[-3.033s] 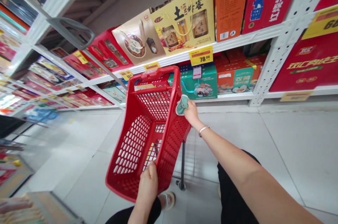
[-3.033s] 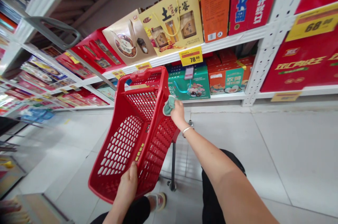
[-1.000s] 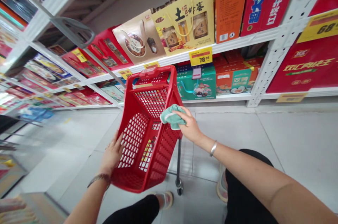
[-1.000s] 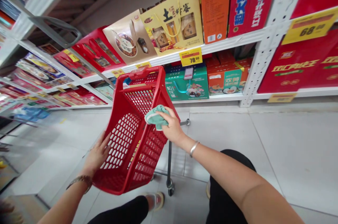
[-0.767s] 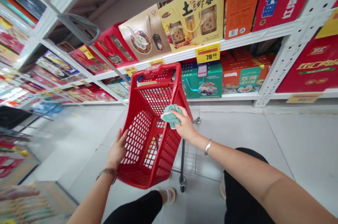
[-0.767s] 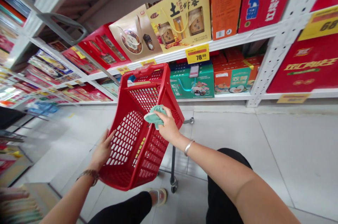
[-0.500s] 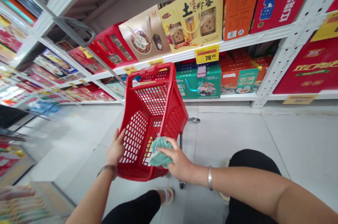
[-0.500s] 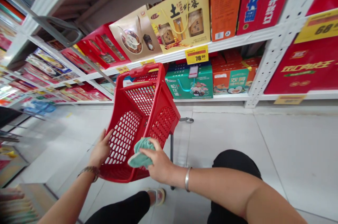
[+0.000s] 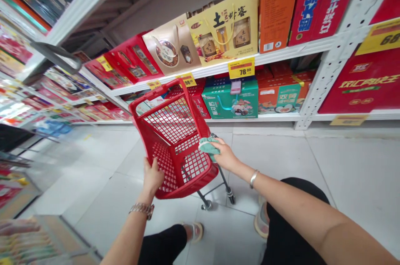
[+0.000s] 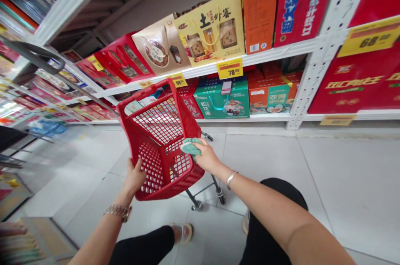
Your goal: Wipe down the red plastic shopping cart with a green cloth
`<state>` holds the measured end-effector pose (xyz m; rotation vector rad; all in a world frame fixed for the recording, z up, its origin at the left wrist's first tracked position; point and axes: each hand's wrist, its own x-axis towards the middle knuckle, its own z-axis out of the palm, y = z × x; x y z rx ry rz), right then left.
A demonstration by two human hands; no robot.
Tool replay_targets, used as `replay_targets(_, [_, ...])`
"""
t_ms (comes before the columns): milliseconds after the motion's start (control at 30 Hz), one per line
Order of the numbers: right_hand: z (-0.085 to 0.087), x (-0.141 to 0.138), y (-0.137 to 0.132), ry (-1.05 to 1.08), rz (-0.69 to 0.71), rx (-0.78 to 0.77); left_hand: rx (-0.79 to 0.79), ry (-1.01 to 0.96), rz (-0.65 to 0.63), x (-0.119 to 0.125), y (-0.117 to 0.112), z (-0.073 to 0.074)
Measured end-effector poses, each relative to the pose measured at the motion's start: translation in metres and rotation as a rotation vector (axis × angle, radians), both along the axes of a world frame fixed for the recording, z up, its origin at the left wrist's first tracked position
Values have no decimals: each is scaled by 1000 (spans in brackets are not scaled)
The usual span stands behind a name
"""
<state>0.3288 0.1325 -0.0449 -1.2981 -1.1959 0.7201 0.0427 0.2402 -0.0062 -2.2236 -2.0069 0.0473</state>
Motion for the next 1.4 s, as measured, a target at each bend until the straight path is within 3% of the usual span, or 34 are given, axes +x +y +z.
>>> replay_targets(100, [9, 30, 0, -4, 84, -234, -63, -55, 22, 16, -5, 13])
replay_targets(233, [10, 65, -9, 55, 211, -431, -57, -41, -165, 25, 6, 39])
replay_targets(333, [6, 73, -15, 181, 125, -367, -69, 6, -238, 27, 19, 45])
replay_targets(467, [0, 67, -9, 283, -90, -205, -59, 25, -234, 37, 17, 37])
replay_targets(700, [-9, 49, 8, 105, -326, -184, -34, 54, -196, 77, -11, 34])
replay_targets(1000, [-21, 28, -5, 80, -365, -224, -68, 73, -380, 131, -17, 34])
replay_targets(1167, [-24, 16, -16, 68, -383, -276, -194, -19, -356, 160, -9, 36])
replay_targets(1300, [-30, 0, -20, 50, -455, -121, -286, -61, -292, 179, -1, 37])
replay_targets(1400, [-31, -2, -20, 41, -501, -42, -311, -81, -313, 191, 3, 36])
